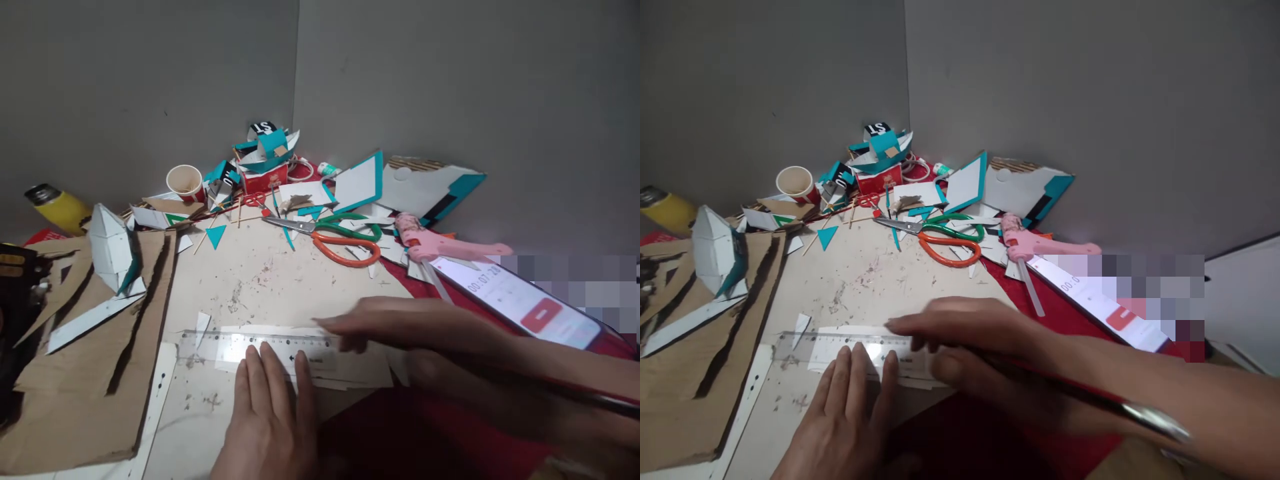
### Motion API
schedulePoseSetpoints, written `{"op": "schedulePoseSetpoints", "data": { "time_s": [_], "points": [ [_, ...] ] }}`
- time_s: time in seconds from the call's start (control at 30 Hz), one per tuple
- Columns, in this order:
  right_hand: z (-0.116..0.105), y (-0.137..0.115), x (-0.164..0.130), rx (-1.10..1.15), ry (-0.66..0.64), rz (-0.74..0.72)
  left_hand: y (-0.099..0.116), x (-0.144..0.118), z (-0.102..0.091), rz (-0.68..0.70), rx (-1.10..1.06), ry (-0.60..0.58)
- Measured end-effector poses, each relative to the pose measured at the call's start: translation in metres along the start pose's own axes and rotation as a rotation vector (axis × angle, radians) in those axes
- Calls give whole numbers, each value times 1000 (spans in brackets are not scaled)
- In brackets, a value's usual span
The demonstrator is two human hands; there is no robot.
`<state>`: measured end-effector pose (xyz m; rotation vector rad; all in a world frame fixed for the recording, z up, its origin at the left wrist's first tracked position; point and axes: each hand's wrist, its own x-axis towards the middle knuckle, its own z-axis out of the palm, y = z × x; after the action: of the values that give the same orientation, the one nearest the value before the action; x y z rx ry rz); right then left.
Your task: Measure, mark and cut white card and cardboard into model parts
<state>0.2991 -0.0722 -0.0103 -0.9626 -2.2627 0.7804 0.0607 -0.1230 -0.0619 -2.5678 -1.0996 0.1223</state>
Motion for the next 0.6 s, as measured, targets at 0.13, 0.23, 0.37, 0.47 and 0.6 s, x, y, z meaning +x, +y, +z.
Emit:
{"op": "schedulePoseSetpoints", "data": {
  "time_s": [0.13,0.23,0.37,0.47,0.6],
  "points": [
    [25,-4,55,322,-149,82,5,1,0,-45,-30,16],
    [51,2,83,453,-131,291,8,3,-1,-102,-77,31],
    [76,11,101,528,-97,360,10,5,-1,-154,-127,62],
    [86,15,104,534,-79,359,8,6,0,-148,-135,68],
    [92,18,104,667,-93,415,6,6,3,-152,-163,62]
  ]
}}
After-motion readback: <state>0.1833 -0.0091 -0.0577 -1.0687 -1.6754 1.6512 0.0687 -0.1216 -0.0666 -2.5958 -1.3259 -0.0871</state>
